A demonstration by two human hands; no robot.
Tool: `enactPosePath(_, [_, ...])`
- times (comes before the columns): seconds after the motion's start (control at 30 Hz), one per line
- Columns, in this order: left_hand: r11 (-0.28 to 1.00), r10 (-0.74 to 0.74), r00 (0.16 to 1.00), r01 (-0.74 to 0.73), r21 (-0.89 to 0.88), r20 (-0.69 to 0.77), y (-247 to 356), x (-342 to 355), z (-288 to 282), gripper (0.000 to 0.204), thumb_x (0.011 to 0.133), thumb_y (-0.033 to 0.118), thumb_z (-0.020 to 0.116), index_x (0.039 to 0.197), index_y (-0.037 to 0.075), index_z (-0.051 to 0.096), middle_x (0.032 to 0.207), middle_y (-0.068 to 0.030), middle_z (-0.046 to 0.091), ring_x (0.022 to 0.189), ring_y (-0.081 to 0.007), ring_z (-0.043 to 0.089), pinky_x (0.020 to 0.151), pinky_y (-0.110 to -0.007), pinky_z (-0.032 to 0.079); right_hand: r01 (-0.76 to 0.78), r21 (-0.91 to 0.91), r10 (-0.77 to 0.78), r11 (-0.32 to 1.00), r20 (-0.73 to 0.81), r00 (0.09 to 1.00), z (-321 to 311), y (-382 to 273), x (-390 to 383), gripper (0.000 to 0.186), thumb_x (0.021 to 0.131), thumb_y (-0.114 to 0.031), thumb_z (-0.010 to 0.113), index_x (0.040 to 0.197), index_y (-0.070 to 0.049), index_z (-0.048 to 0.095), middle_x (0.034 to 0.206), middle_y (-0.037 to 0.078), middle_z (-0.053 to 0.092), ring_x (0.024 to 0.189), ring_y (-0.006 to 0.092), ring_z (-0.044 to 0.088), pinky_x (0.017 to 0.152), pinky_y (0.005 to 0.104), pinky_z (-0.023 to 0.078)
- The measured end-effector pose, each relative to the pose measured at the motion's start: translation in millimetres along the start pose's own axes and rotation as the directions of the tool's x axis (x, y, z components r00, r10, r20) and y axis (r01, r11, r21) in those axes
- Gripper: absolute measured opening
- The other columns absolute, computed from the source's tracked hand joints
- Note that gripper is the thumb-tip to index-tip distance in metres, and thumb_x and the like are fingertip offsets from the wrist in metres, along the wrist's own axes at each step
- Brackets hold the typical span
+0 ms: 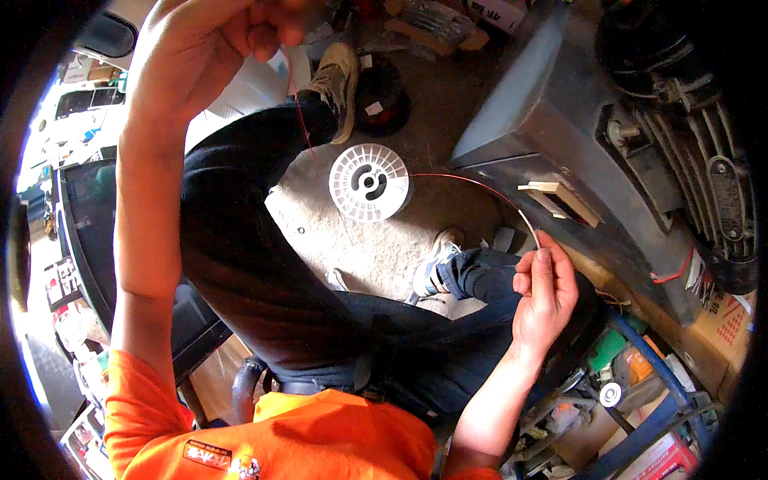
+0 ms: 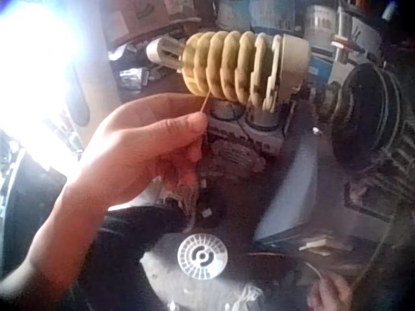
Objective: The person winds red copper wire around a slotted wooden bobbin mounted on a motorized winding machine. They manually guide the wire through the slots to create a coil, then cut the wire and prepare the ends.
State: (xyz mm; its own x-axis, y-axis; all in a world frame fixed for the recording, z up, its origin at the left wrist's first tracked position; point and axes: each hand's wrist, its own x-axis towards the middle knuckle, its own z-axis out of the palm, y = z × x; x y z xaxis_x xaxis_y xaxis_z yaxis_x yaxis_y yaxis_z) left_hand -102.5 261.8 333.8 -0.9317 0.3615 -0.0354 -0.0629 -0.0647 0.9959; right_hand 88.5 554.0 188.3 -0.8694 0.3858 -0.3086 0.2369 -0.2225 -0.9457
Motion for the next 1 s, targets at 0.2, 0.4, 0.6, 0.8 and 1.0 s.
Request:
enactPosePath(0.2, [0.992,0.031,0.992,-0.015,0.128,-0.122,3.5,-7.0,16.0,0.042,0.090,0.021,0.060,0.120,-0.008,0.049,0.076,-0.0056,0.057,0.056,-0.0131,0.058,0.048,-0.023,0.047,-0.055,-0.019,0.055,0.998,-0.003,0.998,-0.7,-1.8,-3.0,0.023,0.092,-0.011,0.054,0.111,0.000,0.060,0.073,0.003,0.057,0.054,0.0040,0.041,0.048,0.0178,0.032])
enactPosePath(0.4, [0.996,0.049,0.987,-0.037,0.082,-0.153,-3.1,-3.9,15.6,0.041,0.089,0.020,0.061,0.119,-0.007,0.051,0.077,-0.0065,0.058,0.060,-0.0134,0.058,0.052,-0.025,0.049,-0.104,0.041,0.105,0.994,-0.038,0.994,-2.0,-10.0,-4.4,0.026,0.093,-0.008,0.052,0.117,-0.004,0.059,0.075,0.005,0.059,0.049,0.0035,0.043,0.044,0.0182,0.037])
enactPosePath(0.6, [0.982,0.039,0.962,0.014,0.191,-0.271,-1.2,-4.4,29.4,0.043,0.089,0.020,0.061,0.120,-0.008,0.049,0.076,-0.0064,0.057,0.060,-0.0142,0.057,0.052,-0.026,0.050,-0.137,0.093,0.138,0.986,-0.012,0.990,-8.2,-7.6,-5.0,0.027,0.093,-0.008,0.051,0.118,-0.002,0.057,0.081,0.007,0.061,0.051,0.0053,0.047,0.045,0.0206,0.040])
enactPosePath(0.8, [0.998,0.027,0.989,-0.018,0.065,-0.143,-5.4,-0.2,12.7,0.044,0.088,0.022,0.062,0.120,-0.007,0.049,0.075,-0.0063,0.056,0.057,-0.0141,0.057,0.049,-0.025,0.049,-0.162,0.281,0.145,0.946,0.081,0.986,-5.8,-3.1,-6.7,0.034,0.090,-0.006,0.046,0.123,-0.001,0.053,0.101,0.014,0.061,0.075,0.0144,0.060,0.071,0.0312,0.053])
enactPosePath(1.0, [0.962,0.077,0.979,-0.024,0.273,-0.186,-0.4,-9.9,27.6,0.044,0.088,0.022,0.062,0.120,-0.006,0.050,0.074,-0.0063,0.055,0.053,-0.0133,0.056,0.048,-0.024,0.048,-0.088,0.208,0.047,0.974,0.195,0.980,17.9,4.4,-5.9,0.041,0.089,-0.002,0.045,0.130,0.001,0.047,0.118,0.018,0.058,0.095,0.0213,0.061,0.090,0.0343,0.048])
